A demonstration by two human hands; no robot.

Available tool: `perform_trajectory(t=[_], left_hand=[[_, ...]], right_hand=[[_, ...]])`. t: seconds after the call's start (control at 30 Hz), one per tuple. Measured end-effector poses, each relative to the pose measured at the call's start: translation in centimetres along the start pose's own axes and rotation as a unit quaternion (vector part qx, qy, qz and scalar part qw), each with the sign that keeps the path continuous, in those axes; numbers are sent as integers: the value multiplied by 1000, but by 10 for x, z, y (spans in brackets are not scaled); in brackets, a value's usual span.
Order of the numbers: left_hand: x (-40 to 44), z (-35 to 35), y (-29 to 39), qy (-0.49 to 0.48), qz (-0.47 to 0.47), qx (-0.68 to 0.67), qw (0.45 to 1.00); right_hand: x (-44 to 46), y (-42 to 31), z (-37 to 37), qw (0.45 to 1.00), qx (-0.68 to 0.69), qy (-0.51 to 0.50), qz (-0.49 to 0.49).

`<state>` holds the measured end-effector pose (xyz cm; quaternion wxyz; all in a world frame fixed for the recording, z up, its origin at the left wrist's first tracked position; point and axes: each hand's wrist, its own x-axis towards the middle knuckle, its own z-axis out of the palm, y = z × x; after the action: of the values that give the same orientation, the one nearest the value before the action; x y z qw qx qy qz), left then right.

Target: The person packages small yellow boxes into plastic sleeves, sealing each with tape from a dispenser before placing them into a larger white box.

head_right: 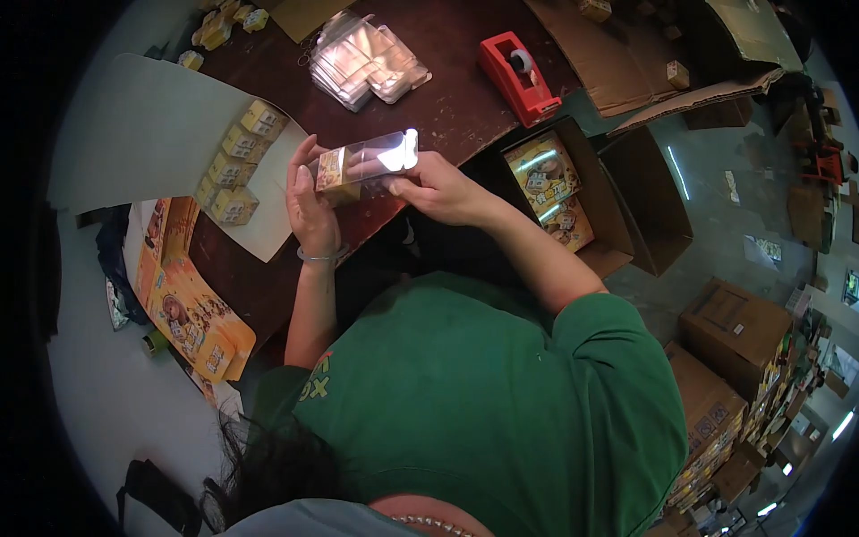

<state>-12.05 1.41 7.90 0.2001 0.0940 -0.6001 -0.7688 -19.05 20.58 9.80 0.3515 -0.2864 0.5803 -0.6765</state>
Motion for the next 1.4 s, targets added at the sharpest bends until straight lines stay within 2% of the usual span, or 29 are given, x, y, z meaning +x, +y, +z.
perform_trajectory(t=[0.03,0.1,0.2,0.27,0.33,0.37,0.43,0.47,0.5,0.53,0.57,0.6,0.63,0.67,0.7,0.73,0.77,0.8,0.9,0.93,1.03,1.23,1.27,1.4], left_hand=[[-1,0,0,-26,7,38,999],[-6,6,-4,-37,2,0,999],[-13,26,7,-12,-24,-39,999],[-10,20,-1,-59,0,-33,998],[-13,27,4,-53,-65,-107,991],[-8,18,-1,-89,-114,-175,974],[0,1,0,-258,-292,-246,887],[9,-6,2,-325,-403,-231,824],[10,1,-5,-349,-341,-224,844],[12,8,-7,-306,-316,-171,882],[16,13,-10,-260,-289,-117,914],[22,14,-33,-217,-153,-7,964],[29,11,-53,-181,-84,123,972],[33,8,-64,-139,-13,250,958],[36,12,-62,-127,-27,232,964],[36,13,-70,-119,-22,216,969],[35,12,-77,-110,-18,200,973],[35,12,-78,-110,-22,207,972],[36,8,-83,-119,-1,236,964],[36,6,-85,-122,-11,235,964],[39,6,-87,-123,-19,234,964],[38,7,-82,-115,-23,237,964],[38,7,-82,-115,-14,235,965],[39,5,-88,-109,-1,217,970]], right_hand=[[-2,5,-4,998,16,-40,45],[-3,11,-16,989,29,-111,95],[6,-9,-31,976,13,-200,84],[11,-30,-36,966,-26,-250,55],[16,-40,-44,956,-76,-281,22],[21,-36,-50,954,-108,-277,-37],[33,-43,-68,926,-115,-352,71],[41,-49,-70,926,-109,-360,33],[52,-55,-77,915,-116,-381,64],[67,-64,-87,903,-123,-400,93],[84,-78,-96,918,-167,-356,53],[107,-83,-113,936,-206,-279,65],[134,-78,-137,958,-218,-177,57],[162,-78,-166,940,-323,-99,40],[192,-67,-202,910,-413,-16,36],[221,-56,-241,850,-525,49,26],[248,-39,-282,825,-550,117,57],[271,-36,-306,771,-599,197,95],[319,-5,-361,651,-672,354,6],[336,12,-383,632,-691,352,-5],[352,25,-399,621,-728,286,56],[277,-25,-315,819,-527,222,50],[258,-33,-293,833,-513,205,28],[167,-45,-200,871,-480,98,46]])
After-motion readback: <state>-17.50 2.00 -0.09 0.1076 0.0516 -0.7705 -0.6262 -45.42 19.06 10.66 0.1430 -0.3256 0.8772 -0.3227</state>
